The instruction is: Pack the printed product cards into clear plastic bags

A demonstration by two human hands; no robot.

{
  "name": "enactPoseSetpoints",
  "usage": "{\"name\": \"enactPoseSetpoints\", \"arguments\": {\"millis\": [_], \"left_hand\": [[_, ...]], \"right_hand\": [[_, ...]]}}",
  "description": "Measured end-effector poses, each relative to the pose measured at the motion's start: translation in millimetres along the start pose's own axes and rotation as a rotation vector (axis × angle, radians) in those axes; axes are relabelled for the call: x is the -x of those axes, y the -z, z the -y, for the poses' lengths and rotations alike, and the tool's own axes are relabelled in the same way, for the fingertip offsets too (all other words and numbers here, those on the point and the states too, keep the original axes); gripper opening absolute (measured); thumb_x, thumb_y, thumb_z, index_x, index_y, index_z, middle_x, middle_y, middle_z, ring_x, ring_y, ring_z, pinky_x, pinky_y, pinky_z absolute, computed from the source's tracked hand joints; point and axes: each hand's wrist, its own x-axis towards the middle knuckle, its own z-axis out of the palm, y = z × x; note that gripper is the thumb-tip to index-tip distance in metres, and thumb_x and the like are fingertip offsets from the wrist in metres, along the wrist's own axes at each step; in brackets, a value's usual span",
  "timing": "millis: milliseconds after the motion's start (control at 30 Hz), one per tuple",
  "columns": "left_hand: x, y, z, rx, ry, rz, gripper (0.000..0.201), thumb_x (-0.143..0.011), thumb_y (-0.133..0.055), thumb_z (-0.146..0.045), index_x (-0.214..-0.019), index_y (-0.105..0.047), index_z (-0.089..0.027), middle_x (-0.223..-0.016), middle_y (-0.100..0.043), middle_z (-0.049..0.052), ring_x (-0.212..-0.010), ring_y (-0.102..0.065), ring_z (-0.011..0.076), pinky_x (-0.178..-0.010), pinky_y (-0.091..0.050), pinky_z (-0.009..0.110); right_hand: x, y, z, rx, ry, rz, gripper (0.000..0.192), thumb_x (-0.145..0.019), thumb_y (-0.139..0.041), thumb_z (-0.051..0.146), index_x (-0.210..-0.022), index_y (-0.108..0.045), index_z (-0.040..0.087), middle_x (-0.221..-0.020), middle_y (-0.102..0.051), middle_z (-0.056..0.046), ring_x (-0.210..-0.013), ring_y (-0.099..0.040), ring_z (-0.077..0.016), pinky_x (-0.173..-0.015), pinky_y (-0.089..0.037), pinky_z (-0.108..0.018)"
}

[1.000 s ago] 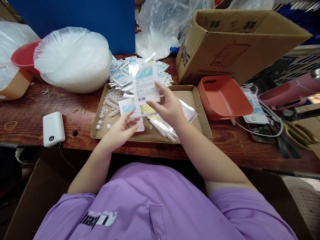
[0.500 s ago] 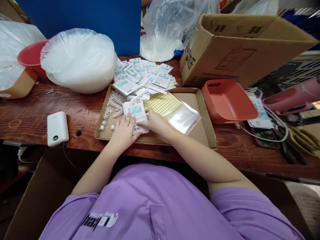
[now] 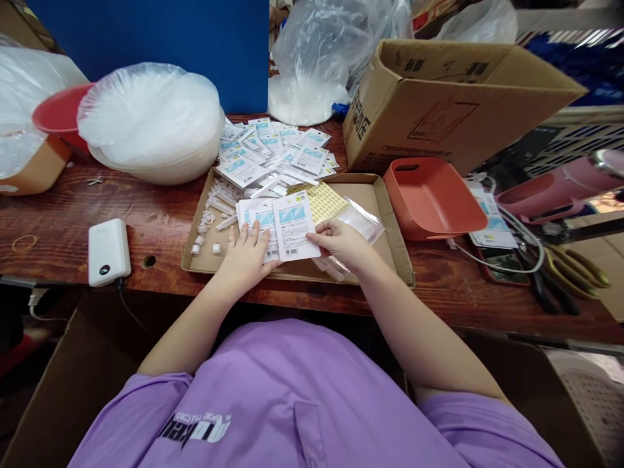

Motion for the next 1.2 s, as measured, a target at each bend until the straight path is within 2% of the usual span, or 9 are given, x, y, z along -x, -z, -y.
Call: {"name": "enactPoseSetpoints", "arguments": {"millis": [100, 200, 333, 467, 567, 800, 900, 1000, 1200], "left_hand": [[-8.0, 4.9, -13.4, 0.056, -0.017, -0.073, 0.056, -0.086, -0.051, -0.042, -0.134, -0.047, -0.013, -0.149, -0.034, 0.02, -0.14, -0.023, 0.0375, -0.112, -0.003, 0.058], [-29.8, 7.4, -39.0, 0.208, -0.085, -0.072, 0.038, -0.09, -0.041, -0.027, -0.12, -0.059, -0.013, -0.128, -0.056, 0.02, -0.127, -0.045, 0.0337, -0.112, -0.013, 0.054], [-76.9, 1.4, -81.8, 0.236, -0.118, 0.062, 0.046, -0.083, -0.054, -0.044, -0.101, -0.066, -0.004, -0.111, -0.059, 0.027, -0.116, -0.049, 0.0412, -0.102, -0.029, 0.053], [-117.4, -3.0, -106.2, 0.09, 0.03, 0.23, 0.073, -0.05, -0.08, -0.057, -0.1, -0.065, -0.007, -0.115, -0.058, 0.026, -0.118, -0.045, 0.0451, -0.101, -0.032, 0.05], [-130.7, 0.8, -107.9, 0.04, 0.074, 0.33, 0.06, -0.054, -0.079, -0.052, -0.096, -0.065, -0.011, -0.105, -0.064, 0.02, -0.107, -0.055, 0.039, -0.092, -0.04, 0.044], [-122.9, 14.1, -97.9, 0.098, 0.023, 0.257, 0.034, -0.074, -0.065, -0.034, -0.103, -0.06, -0.017, -0.099, -0.068, 0.011, -0.089, -0.062, 0.0263, -0.073, -0.045, 0.033], [-114.2, 20.3, -94.5, 0.144, -0.017, 0.217, 0.024, -0.081, -0.055, -0.033, -0.099, -0.063, -0.019, -0.1, -0.069, 0.008, -0.09, -0.062, 0.0238, -0.074, -0.045, 0.031], [-104.2, 24.3, -91.9, 0.193, -0.059, 0.195, 0.033, -0.091, -0.037, -0.033, -0.101, -0.065, -0.019, -0.108, -0.068, 0.008, -0.099, -0.062, 0.0238, -0.083, -0.045, 0.033], [-82.1, 18.6, -83.2, 0.506, -0.135, 0.052, 0.047, -0.094, -0.035, -0.037, -0.133, -0.051, -0.016, -0.151, -0.034, 0.01, -0.141, -0.026, 0.0256, -0.111, -0.026, 0.037]], "right_hand": [[11.4, 24.2, -3.9, -0.157, -0.075, 0.031, 0.034, -0.061, -0.079, 0.042, -0.071, -0.057, 0.018, -0.062, -0.062, 0.001, -0.05, -0.054, -0.0105, -0.046, -0.044, -0.024], [30.4, 51.4, -12.2, -0.252, -0.028, -0.109, 0.036, -0.058, -0.079, 0.046, -0.075, -0.061, 0.018, -0.065, -0.063, 0.001, -0.047, -0.051, -0.009, -0.039, -0.038, -0.021], [63.1, 78.7, -33.7, -0.35, -0.016, -0.355, 0.04, -0.056, -0.081, 0.044, -0.085, -0.065, 0.021, -0.076, -0.068, 0.0, -0.057, -0.059, -0.0123, -0.044, -0.047, -0.023], [94.4, 90.0, -56.8, -0.341, -0.083, -0.362, 0.044, -0.059, -0.081, 0.045, -0.094, -0.065, 0.023, -0.084, -0.07, -0.001, -0.064, -0.064, -0.0144, -0.054, -0.054, -0.026], [110.6, 91.8, -67.3, -0.309, -0.097, -0.315, 0.042, -0.067, -0.076, 0.047, -0.1, -0.063, 0.024, -0.089, -0.071, -0.003, -0.068, -0.066, -0.0156, -0.057, -0.055, -0.028], [117.3, 91.6, -65.4, -0.403, -0.099, -0.225, 0.04, -0.066, -0.077, 0.048, -0.097, -0.066, 0.025, -0.087, -0.071, -0.001, -0.07, -0.065, -0.0133, -0.061, -0.054, -0.024], [115.3, 87.9, -61.6, -0.434, -0.119, -0.169, 0.04, -0.065, -0.078, 0.048, -0.096, -0.066, 0.025, -0.085, -0.071, -0.001, -0.069, -0.065, -0.0137, -0.06, -0.054, -0.025], [114.5, 82.0, -60.9, -0.445, -0.141, -0.101, 0.038, -0.068, -0.076, 0.046, -0.098, -0.066, 0.024, -0.086, -0.071, -0.002, -0.069, -0.065, -0.0146, -0.061, -0.053, -0.026], [113.5, 67.9, -61.0, -0.5, -0.158, 0.07, 0.037, -0.073, -0.074, 0.043, -0.102, -0.066, 0.023, -0.086, -0.071, -0.003, -0.07, -0.066, -0.0142, -0.062, -0.052, -0.025]]}}
